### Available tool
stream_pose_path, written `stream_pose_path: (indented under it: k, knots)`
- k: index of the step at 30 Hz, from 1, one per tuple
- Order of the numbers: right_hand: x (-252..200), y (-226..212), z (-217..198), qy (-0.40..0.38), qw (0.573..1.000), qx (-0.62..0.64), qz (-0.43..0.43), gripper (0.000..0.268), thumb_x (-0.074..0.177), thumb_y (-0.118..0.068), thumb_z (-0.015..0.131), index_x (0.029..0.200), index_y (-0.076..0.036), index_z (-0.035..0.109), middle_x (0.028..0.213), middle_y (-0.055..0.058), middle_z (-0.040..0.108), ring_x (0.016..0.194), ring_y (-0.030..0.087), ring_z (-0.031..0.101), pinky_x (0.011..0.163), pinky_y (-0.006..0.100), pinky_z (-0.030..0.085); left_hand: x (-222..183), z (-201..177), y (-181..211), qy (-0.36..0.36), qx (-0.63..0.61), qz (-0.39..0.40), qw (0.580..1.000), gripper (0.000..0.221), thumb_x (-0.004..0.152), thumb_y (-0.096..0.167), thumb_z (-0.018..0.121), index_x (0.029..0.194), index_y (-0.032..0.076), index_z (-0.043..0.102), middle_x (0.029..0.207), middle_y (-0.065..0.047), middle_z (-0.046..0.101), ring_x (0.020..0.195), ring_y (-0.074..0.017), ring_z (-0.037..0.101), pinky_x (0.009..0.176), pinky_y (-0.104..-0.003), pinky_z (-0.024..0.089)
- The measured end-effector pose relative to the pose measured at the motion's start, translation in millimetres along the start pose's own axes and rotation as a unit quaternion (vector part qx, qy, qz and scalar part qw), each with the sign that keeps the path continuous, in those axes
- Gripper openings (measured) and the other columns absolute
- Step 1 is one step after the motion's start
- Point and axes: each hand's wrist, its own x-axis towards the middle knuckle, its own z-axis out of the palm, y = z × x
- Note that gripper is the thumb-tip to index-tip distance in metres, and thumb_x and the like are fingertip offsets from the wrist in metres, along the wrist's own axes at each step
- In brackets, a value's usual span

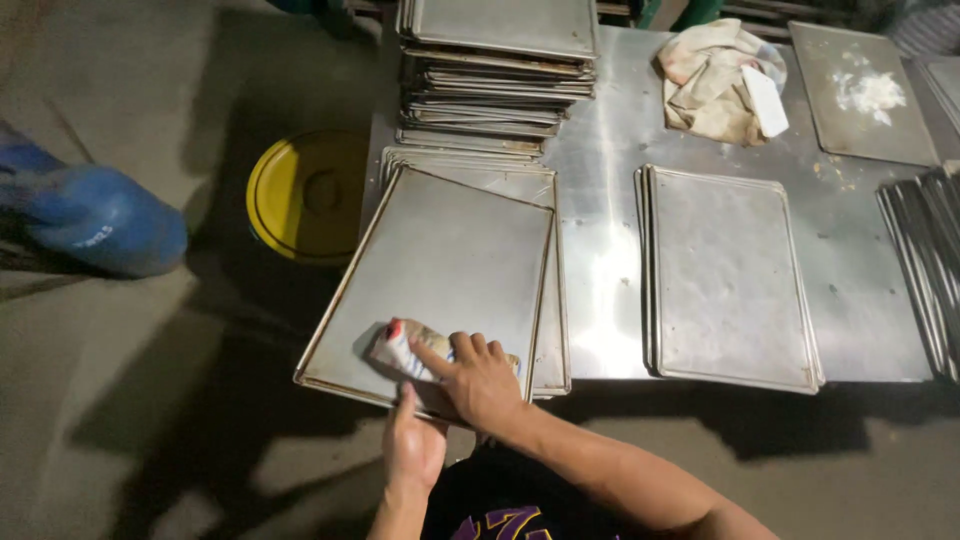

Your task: Wiping down metal baking trays with a cloth in a production area.

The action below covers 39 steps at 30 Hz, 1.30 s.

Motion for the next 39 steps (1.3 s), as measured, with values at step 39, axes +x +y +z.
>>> stream_pose_path:
  k: [39]
  knots:
    - [246, 149, 115, 0.039, 0.984, -0.018, 0.172, 0.058, 0.094, -0.032, 0.064, 0.149, -0.031, 0.043, 0.116, 0.023, 0.062, 0.104, 0.044, 0.065, 0.084, 0.055, 0.052, -53, -43, -7, 0.195, 0.571, -0.037, 0.797, 0.048, 0.08, 0.019, 0.083, 0.122, 0.001, 0.07, 0.122, -0.014, 0.071, 0.117, -0.0304, 0.064, 0.103, -0.039, 0.051]
